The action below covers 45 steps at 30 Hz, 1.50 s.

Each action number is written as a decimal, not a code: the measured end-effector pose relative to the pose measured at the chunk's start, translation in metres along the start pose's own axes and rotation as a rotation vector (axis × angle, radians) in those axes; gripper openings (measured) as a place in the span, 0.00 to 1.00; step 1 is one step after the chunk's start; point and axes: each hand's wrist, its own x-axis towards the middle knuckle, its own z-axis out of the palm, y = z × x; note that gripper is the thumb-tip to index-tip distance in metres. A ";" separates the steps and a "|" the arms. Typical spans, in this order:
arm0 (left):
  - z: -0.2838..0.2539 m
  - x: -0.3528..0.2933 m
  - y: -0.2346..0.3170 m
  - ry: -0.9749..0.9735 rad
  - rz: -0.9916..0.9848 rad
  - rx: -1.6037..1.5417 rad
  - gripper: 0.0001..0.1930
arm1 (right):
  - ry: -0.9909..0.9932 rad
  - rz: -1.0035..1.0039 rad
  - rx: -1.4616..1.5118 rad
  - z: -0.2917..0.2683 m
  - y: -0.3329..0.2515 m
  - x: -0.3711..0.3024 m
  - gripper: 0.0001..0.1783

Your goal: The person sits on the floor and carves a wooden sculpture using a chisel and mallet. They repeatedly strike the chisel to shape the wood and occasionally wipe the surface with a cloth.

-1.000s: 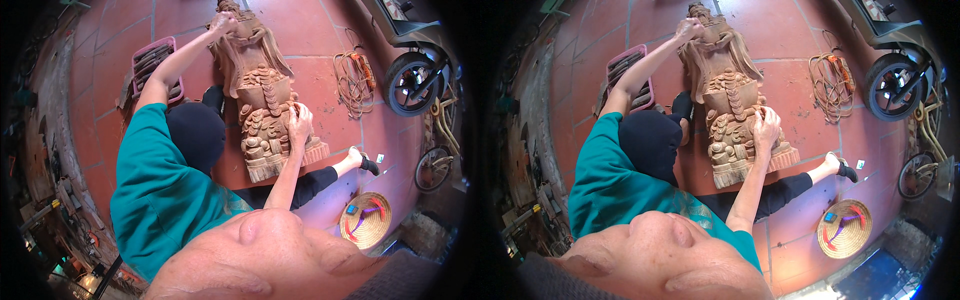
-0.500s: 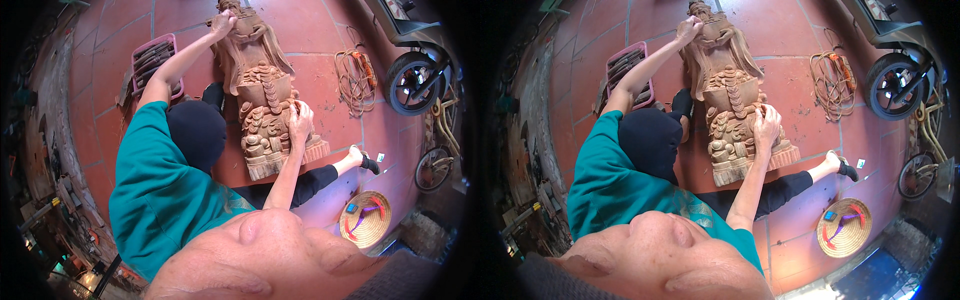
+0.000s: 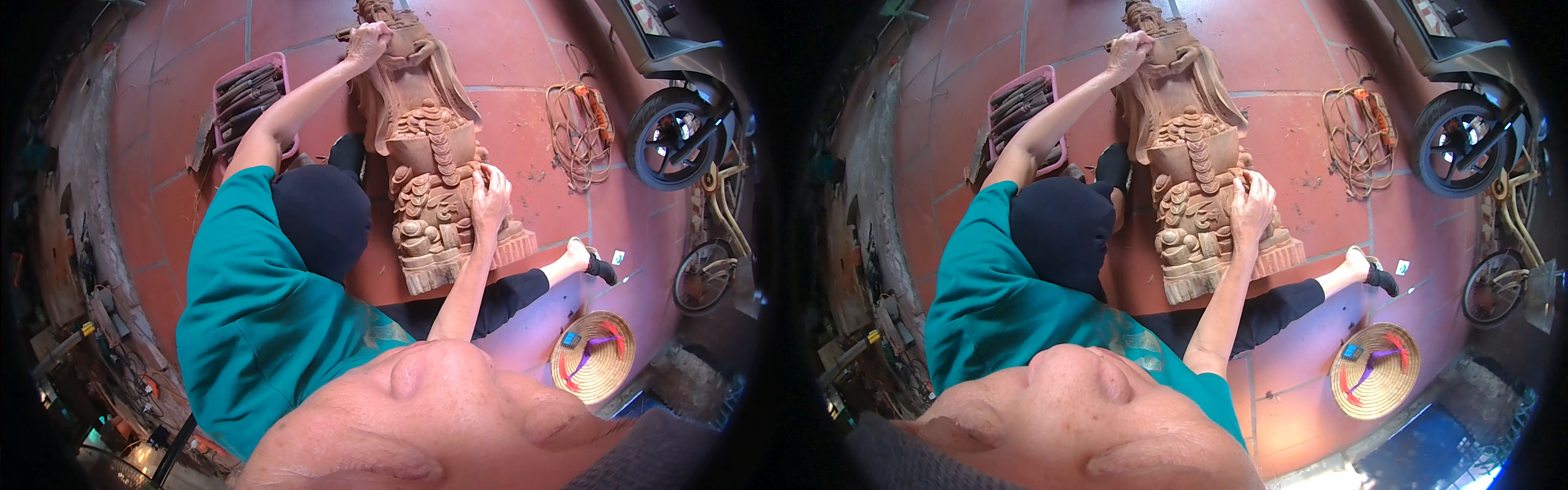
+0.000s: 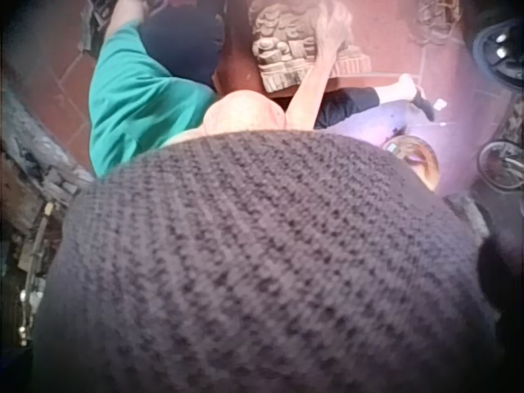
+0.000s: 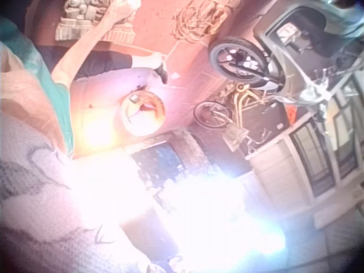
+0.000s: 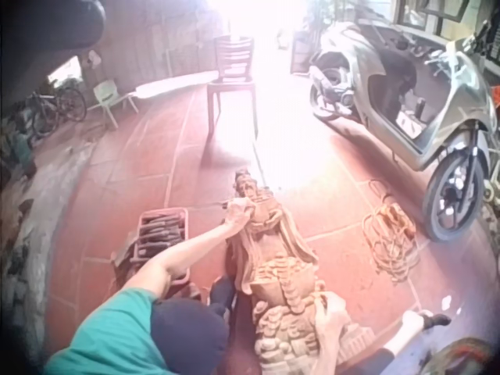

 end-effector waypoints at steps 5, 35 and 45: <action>-0.014 0.010 0.009 -0.242 -0.030 -0.111 0.09 | 0.028 0.002 -0.016 0.000 0.005 -0.003 0.15; -0.005 0.022 0.003 0.013 0.066 0.018 0.06 | 0.005 -0.008 0.031 -0.001 -0.002 0.001 0.14; -0.021 0.015 0.021 -0.172 0.065 -0.078 0.06 | 0.010 0.016 0.009 -0.002 -0.001 -0.002 0.15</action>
